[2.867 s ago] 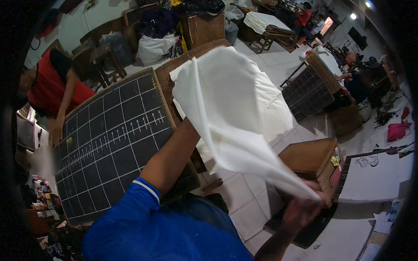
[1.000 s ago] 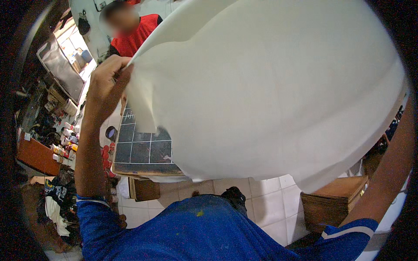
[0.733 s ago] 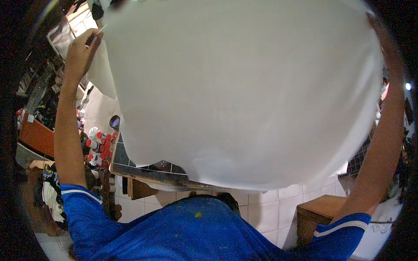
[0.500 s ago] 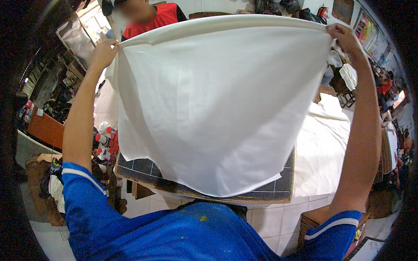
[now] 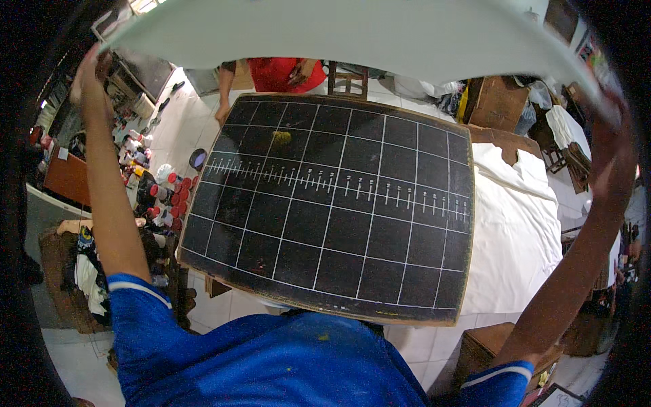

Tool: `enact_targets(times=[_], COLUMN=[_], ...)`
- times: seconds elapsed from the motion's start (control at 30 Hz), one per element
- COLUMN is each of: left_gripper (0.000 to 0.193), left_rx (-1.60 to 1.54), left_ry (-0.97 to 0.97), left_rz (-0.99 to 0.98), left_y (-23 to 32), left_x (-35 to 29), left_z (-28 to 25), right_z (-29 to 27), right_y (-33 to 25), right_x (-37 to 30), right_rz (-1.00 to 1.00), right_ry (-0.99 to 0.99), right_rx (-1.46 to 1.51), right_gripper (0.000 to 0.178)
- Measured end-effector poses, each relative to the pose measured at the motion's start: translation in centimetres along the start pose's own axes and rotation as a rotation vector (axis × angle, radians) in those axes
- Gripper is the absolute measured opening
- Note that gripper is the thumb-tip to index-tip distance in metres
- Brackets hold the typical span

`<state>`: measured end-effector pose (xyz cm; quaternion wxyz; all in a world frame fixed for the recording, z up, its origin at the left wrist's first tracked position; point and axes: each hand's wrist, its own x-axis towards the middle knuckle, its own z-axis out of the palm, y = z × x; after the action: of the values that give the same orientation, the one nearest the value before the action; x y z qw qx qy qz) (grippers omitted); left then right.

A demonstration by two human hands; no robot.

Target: The person repeatedly places white fabric onto a rectangular screen printing frame, smooths it with both hands, then lifts the frame to remove the fabric and resets it. This cycle repeats multiple times. A coworker in a red shirt is visible nearby handling cardboard pieces.

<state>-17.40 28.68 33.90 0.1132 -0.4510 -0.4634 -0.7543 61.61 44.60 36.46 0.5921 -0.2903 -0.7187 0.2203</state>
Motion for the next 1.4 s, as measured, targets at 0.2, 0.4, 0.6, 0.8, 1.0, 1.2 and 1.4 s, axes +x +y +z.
enact_targets(times=[0.2,0.4,0.6,0.8,1.0,1.2,1.4], left_gripper=[0.036,0.025,0.057,0.025,0.022,0.022,0.024], left_rx=[0.126,0.093,-0.079,-0.111,0.014,-0.037,-0.054], left_ry=[0.080,0.143,0.362,0.050,0.007,0.068,-0.047], left_rz=[-0.423,-0.883,-1.102,-1.391,-1.384,-1.484,-1.661], left_y=[-3.6,-11.1,-10.6,-10.5,-9.4,-6.7,-5.2], left_x=[-19.9,-32.8,-37.6,-36.5,-36.0,-38.8,-38.3], left_z=[-4.9,-6.5,-8.4,-9.1,-10.8,-11.0,-8.3], right_z=[8.0,14.3,14.1,13.6,11.8,11.3,14.6], right_y=[4.8,8.6,10.2,10.1,8.4,7.0,8.3], right_x=[-18.0,-28.6,-35.7,-36.0,-37.2,-37.7,-36.7], right_rz=[0.342,0.630,0.885,0.981,0.981,1.060,0.779], right_ry=[-0.032,0.008,-0.050,0.024,-0.121,-0.213,-0.223], right_rx=[0.021,-0.148,-0.150,0.007,0.117,-0.002,-0.364], right_gripper=[0.037,0.028,0.027,0.061,0.054,0.041,0.020])
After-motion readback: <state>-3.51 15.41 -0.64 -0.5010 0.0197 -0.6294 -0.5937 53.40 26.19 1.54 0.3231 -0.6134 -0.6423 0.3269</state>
